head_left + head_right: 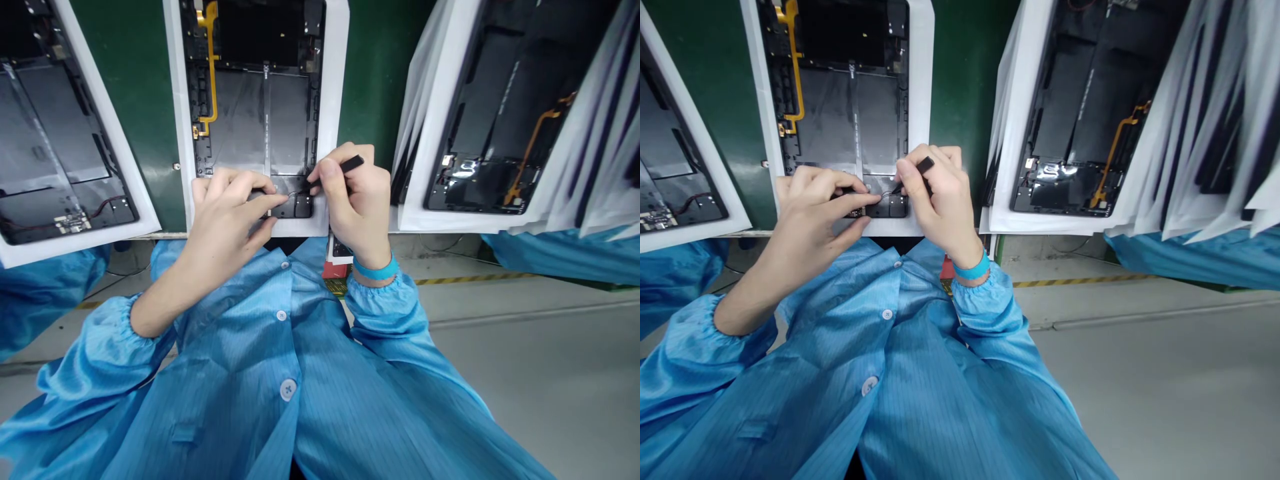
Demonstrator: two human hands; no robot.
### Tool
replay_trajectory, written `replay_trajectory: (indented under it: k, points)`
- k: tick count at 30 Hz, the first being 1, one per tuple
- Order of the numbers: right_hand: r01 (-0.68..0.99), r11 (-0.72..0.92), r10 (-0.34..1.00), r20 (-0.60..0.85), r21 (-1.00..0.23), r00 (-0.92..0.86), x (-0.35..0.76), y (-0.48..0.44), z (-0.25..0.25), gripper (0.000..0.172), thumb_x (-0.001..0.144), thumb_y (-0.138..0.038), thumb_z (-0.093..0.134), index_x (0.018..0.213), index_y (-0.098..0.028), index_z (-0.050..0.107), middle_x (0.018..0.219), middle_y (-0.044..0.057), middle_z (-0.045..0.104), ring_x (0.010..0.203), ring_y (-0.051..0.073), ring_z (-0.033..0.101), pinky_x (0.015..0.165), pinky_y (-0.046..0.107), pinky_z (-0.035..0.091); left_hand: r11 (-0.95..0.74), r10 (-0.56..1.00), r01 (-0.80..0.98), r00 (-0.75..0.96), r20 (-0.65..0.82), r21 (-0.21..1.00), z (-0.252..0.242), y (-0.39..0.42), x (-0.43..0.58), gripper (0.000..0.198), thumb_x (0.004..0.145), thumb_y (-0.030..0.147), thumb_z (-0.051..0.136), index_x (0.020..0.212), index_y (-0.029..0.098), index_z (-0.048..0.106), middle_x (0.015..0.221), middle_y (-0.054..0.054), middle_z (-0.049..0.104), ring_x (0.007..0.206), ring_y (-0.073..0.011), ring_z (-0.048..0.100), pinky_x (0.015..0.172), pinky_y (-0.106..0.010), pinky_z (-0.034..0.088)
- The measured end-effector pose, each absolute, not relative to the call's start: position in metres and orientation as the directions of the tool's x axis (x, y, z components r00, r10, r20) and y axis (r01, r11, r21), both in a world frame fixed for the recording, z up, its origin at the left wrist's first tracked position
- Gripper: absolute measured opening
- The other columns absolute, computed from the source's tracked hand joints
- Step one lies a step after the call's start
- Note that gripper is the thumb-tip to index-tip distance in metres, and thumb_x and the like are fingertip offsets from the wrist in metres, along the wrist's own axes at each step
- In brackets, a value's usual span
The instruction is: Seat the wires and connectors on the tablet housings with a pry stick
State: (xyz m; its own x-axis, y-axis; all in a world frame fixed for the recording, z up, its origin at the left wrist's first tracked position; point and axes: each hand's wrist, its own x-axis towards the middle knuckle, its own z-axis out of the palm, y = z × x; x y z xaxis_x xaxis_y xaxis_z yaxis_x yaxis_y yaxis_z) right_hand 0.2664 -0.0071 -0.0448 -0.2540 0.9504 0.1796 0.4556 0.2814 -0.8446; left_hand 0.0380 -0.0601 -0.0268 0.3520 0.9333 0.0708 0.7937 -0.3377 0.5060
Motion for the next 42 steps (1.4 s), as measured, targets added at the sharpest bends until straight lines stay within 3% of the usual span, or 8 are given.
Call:
replay_trajectory:
  k: [10,15,20,28,36,42]
  points:
    - [0.563,0.350,0.925,0.181,-0.748,-0.335,0.269,-0.009,-0.042,0.063,0.116,-0.079,0.033,0.094,-0.031,0.068,0.096,0.005,0.073,0.114,0.032,0.072,0.123,0.065,0.046,-0.332,0.937,0.808,0.342,0.071,0.486,-0.027,-0.062,0.043,0.028,0.112,0.028,0.066,0.135,0.035,0.079,0.140,-0.007,0.077,0.128,-0.0365,0.065,0.103,-0.057,0.048]
    - [0.546,0.366,0.922,0.216,-0.753,-0.321,0.270,-0.010,-0.043,0.063,0.116,-0.079,0.036,0.091,-0.030,0.067,0.091,0.003,0.071,0.106,0.030,0.072,0.120,0.064,0.047,-0.373,0.925,0.828,0.365,0.103,0.418,-0.034,-0.065,0.041,0.030,0.114,0.031,0.064,0.140,0.036,0.078,0.144,-0.010,0.073,0.131,-0.0366,0.064,0.108,-0.058,0.050]
    - [0.505,0.308,0.948,0.215,-0.806,-0.235,0.263,-0.008,-0.042,0.059,0.119,-0.071,0.036,0.090,-0.031,0.067,0.087,0.003,0.071,0.094,0.027,0.071,0.113,0.057,0.051,-0.382,0.922,0.818,0.368,0.119,0.430,-0.036,-0.065,0.038,0.027,0.114,0.036,0.067,0.139,0.038,0.078,0.145,-0.009,0.071,0.133,-0.0360,0.064,0.112,-0.058,0.050]
    - [0.517,0.308,0.931,0.142,-0.798,-0.335,0.262,0.005,-0.037,0.063,0.117,-0.077,0.036,0.088,-0.031,0.068,0.078,0.000,0.068,0.093,0.026,0.072,0.118,0.056,0.052,-0.437,0.899,0.835,0.400,0.176,0.333,-0.037,-0.065,0.038,0.026,0.115,0.037,0.063,0.136,0.034,0.078,0.142,-0.010,0.074,0.131,-0.0355,0.067,0.107,-0.056,0.051]
    - [0.478,0.271,0.941,0.127,-0.836,-0.313,0.265,0.003,-0.040,0.059,0.117,-0.075,0.039,0.090,-0.031,0.069,0.085,0.001,0.072,0.100,0.026,0.076,0.124,0.058,0.052,-0.517,0.833,0.842,0.452,0.320,0.156,-0.042,-0.071,0.037,0.030,0.115,0.030,0.064,0.144,0.034,0.072,0.142,-0.010,0.077,0.133,-0.0369,0.072,0.104,-0.055,0.053]
    - [0.475,0.262,0.955,0.153,-0.840,-0.255,0.263,-0.004,-0.043,0.061,0.118,-0.075,0.035,0.093,-0.030,0.069,0.092,0.003,0.072,0.097,0.026,0.075,0.117,0.057,0.055,-0.467,0.884,0.823,0.432,0.177,0.324,-0.045,-0.072,0.035,0.040,0.115,0.031,0.062,0.154,0.039,0.068,0.155,-0.011,0.070,0.149,-0.0403,0.063,0.116,-0.062,0.050]
